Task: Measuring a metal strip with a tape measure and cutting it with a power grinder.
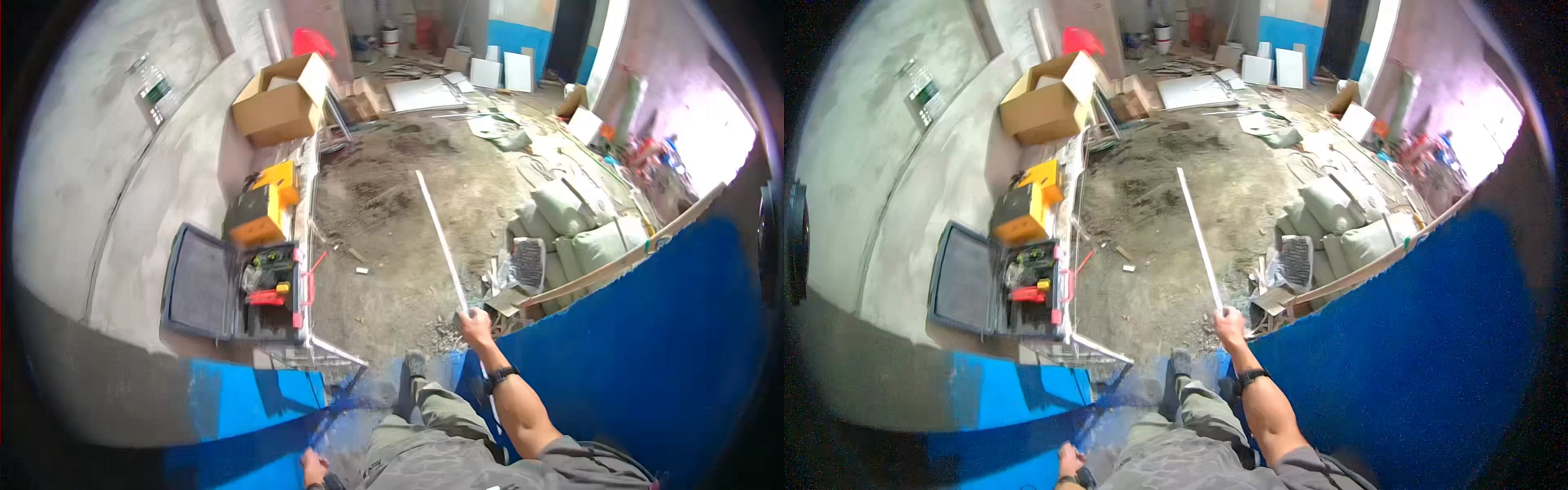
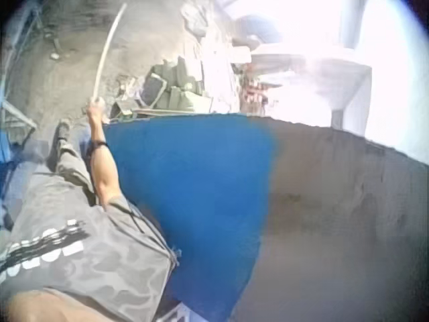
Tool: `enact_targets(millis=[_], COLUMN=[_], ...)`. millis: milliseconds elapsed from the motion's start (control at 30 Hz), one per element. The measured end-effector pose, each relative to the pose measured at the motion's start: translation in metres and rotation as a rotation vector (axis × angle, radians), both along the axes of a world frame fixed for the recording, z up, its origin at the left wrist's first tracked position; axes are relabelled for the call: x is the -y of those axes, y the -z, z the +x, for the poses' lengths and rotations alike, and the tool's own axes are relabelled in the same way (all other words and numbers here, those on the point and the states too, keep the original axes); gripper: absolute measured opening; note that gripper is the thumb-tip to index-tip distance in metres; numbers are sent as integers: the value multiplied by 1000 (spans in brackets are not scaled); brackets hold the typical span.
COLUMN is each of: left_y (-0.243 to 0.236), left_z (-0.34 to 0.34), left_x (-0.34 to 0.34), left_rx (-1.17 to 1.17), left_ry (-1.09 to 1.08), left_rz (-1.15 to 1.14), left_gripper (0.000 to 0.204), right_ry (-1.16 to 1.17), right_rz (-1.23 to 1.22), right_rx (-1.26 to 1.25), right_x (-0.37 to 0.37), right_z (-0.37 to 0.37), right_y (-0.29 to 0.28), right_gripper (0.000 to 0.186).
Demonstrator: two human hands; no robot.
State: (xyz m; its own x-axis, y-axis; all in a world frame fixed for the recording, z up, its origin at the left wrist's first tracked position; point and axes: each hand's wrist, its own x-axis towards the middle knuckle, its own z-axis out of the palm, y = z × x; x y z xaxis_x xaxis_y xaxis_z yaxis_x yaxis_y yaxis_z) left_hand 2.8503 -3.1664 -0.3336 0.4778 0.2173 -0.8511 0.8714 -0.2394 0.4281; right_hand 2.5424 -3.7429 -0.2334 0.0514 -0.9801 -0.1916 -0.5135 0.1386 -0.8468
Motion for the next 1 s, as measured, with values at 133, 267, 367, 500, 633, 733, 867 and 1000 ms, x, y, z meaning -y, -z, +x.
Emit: enact_targets(millis=[133,267,367,500,633,733,867,1000], left_y=[-34,-53,-48,-32,-16,-7,26,-3], left_z=[53,70,88,118,142,156,202,211], left_x=[125,247,339,480,617,719,851,1070], left_rx=[-97,-114,-113,-118,-153,-181,-142,-20], left_ry=[69,129,152,212,329,441,517,665], left_rz=[52,24,-17,-74,-99,-97,-242,-373], left_gripper=[33,33,33,33,33,33,32,29], right_ry=[141,256,406,558,811,886,899,1054], right_rz=[35,-20,-299,-20,-104,-114,-181,-213], right_rx=[129,365,367,639,816,910,1089,1064], right_x=[140,243,319,439,534,583,630,680], right_z=[68,117,138,104,60,30,-7,-39], right_y=[-28,-92,-118,-128,-157,-182,-167,-176], right_gripper=[28,29,38,29,29,27,30,31])
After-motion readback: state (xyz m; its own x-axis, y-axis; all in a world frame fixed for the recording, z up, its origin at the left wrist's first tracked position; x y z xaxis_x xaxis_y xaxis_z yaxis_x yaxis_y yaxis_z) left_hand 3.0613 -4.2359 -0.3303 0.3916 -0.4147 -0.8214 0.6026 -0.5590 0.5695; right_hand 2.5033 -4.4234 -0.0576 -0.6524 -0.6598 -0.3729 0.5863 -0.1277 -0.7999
